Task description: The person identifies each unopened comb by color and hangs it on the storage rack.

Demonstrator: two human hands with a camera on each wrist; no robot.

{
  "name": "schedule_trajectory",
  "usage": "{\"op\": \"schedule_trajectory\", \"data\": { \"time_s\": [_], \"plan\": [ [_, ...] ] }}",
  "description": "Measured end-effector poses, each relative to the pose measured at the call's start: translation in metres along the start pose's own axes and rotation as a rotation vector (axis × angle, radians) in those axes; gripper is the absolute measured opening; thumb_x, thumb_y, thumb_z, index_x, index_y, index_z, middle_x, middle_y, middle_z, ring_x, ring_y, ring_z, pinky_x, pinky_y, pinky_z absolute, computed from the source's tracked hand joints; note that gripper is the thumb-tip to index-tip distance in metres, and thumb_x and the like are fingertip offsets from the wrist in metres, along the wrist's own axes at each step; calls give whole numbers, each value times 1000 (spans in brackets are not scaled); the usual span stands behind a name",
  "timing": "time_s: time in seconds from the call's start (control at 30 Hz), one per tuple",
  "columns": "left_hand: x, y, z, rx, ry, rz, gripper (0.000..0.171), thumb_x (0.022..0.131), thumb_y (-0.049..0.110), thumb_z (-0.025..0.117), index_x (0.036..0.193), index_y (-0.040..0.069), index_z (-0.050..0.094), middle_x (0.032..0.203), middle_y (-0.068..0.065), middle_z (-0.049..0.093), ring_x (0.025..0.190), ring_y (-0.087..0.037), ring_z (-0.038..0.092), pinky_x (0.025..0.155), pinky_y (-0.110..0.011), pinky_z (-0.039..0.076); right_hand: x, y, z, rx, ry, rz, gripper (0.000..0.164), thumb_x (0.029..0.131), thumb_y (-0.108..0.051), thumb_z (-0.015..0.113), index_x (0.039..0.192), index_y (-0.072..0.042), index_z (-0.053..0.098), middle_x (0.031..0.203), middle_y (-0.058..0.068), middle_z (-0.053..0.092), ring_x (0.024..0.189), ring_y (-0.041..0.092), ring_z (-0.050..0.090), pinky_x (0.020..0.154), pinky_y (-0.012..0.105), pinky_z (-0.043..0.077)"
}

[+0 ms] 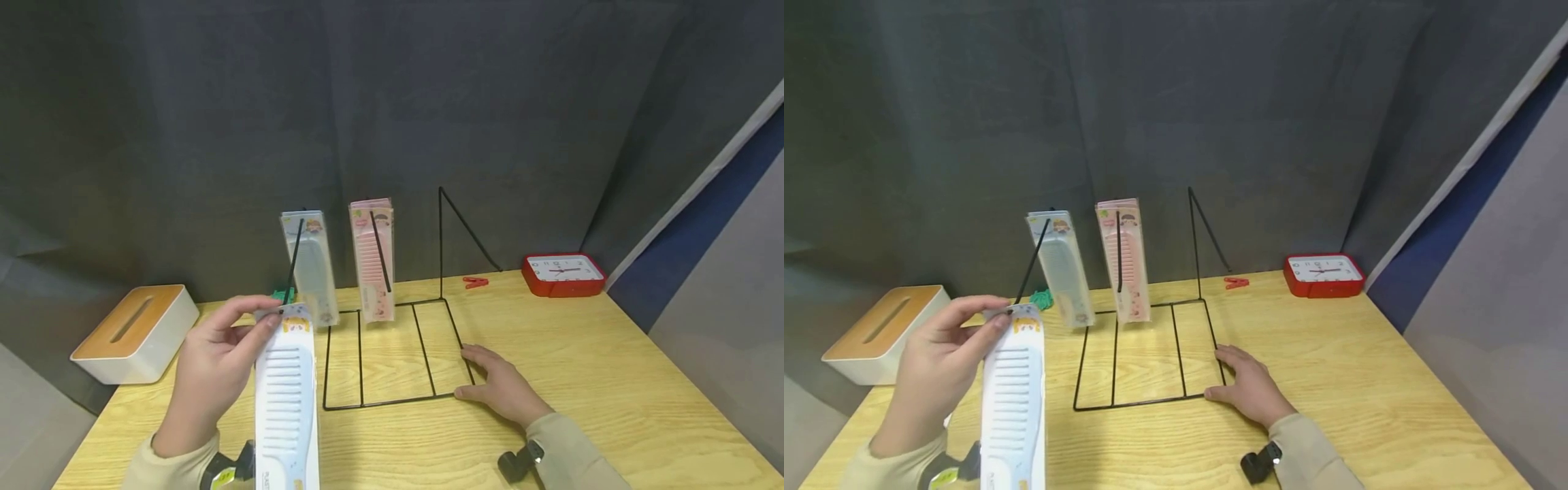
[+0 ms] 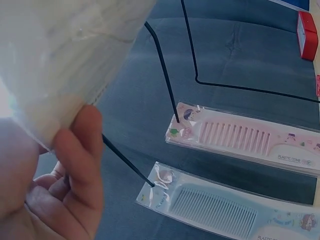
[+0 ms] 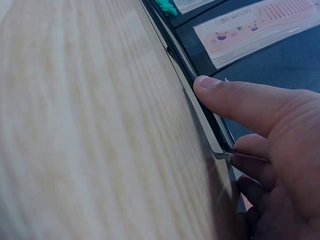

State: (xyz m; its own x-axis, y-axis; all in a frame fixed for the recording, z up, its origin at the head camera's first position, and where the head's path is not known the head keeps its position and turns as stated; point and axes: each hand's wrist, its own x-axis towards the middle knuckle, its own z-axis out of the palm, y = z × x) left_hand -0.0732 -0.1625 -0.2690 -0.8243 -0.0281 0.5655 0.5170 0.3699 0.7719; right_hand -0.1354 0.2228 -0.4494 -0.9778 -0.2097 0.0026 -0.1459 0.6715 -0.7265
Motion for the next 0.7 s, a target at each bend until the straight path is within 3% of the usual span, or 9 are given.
{"op": "schedule_trajectory", "data": {
  "time_s": [0.3, 0.7],
  "plan": [
    [16, -15, 2, 25, -42, -42, 20, 94, 0, 69, 114, 4, 68, 96, -1, 70, 66, -11, 68, 49, -23, 52, 1, 2, 0, 5, -2, 12, 82, 82, -38, 83, 148, -5, 49, 158, 12, 40, 147, 39, 28, 118, 60, 25],
    [80, -50, 12, 138, -20, -139, 26, 95, 27, 73, 112, 9, 66, 105, -4, 69, 88, -11, 65, 68, -17, 51, 0, 1, 0, 33, 1, 13, 83, 81, -38, 84, 148, -4, 48, 158, 13, 39, 148, 39, 27, 118, 60, 24]
  ]
}}
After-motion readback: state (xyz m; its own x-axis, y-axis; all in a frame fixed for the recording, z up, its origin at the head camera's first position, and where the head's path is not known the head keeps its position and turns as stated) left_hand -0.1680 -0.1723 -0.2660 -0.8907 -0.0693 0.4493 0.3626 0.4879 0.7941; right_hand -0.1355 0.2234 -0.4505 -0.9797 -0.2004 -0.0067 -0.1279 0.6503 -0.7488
